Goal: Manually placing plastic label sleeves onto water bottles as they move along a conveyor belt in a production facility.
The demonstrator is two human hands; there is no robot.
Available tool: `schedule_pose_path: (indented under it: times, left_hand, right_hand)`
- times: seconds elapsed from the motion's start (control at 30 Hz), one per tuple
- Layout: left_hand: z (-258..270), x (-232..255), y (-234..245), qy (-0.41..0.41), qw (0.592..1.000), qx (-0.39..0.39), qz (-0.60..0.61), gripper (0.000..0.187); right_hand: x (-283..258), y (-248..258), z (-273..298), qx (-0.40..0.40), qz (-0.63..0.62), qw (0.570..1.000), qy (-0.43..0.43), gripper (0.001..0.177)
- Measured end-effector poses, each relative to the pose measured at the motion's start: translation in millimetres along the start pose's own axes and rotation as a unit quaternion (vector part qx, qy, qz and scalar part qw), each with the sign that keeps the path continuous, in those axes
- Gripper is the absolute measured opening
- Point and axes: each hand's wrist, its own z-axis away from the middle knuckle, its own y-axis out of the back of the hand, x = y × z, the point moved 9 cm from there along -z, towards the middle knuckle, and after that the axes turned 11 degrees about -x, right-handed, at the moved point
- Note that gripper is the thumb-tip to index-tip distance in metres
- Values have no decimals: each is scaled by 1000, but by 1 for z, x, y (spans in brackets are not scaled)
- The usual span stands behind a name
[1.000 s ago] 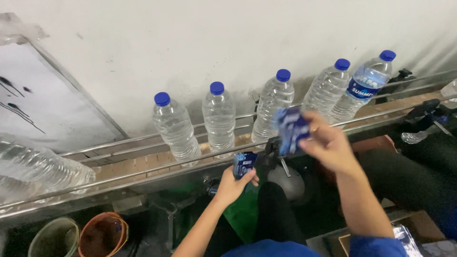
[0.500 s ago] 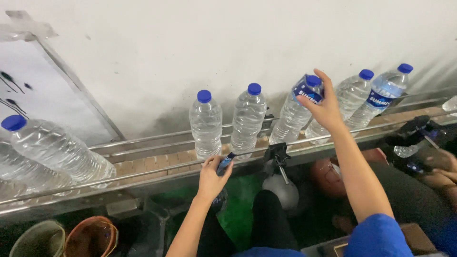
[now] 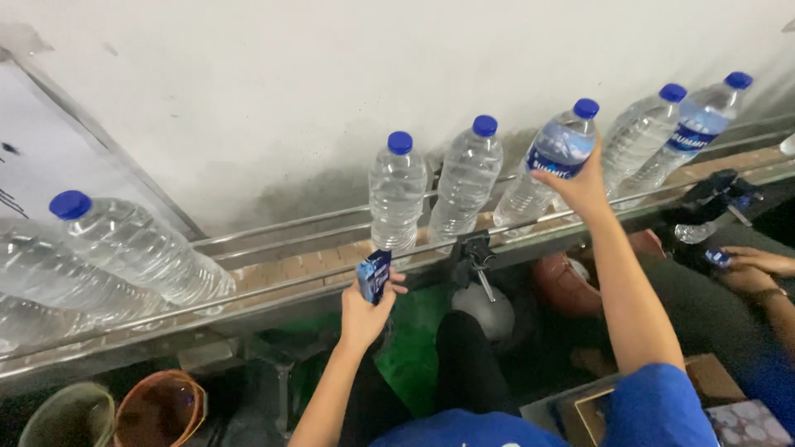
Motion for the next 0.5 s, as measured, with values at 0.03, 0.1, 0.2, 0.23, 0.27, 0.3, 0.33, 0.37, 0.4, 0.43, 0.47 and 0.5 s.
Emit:
schedule_pose_path:
  times: [0.03,0.1,0.2,0.23,0.27,0.3,0.33,0.37,0.4,0.43,0.47,0.5]
  left_hand:
    - [2,13,-2,8,999,6,40,19]
    - [11,9,-4,33,998,2,60,15]
    - [17,-3,-13,99,988,4,120,16]
    - [19,-11,-19,143,977,8,158,21]
    - [17,-21,-24,141,977,8,158,21]
    - [16,-32,-32,154,975,-12,162,21]
    - [15,-44,-39,167,972,-31,165,22]
    - [12,-32,-47,171,971,-34,164,22]
    - [10,-19,-57,168,969,-48,174,21]
    - [8,-7,-66,166,967,-63,184,21]
    - [12,-1,-66,170,966,-66,181,21]
    - [12,4,-68,185,964,-77,176,22]
  right_hand:
    - [10,4,-3,-6,0,1000,2,125]
    - [17,22,10,16,22,1000,6,129]
    - [-44,21,38,64,71,995,28,128]
    - [-77,17,50,88,96,991,41,123]
    - [-104,0,62,90,97,990,44,123]
    - [-120,-31,72,14,57,998,3,95]
    - [-137,-63,85,-63,17,997,-37,72]
    - [-137,-76,97,-62,16,997,-42,72]
    - [-139,-115,110,-203,59,977,-38,76]
    - [-139,-153,131,-339,97,935,-33,79]
    - [-139,-148,130,-338,94,936,-37,79]
    - [-136,-145,125,-351,87,931,-52,57]
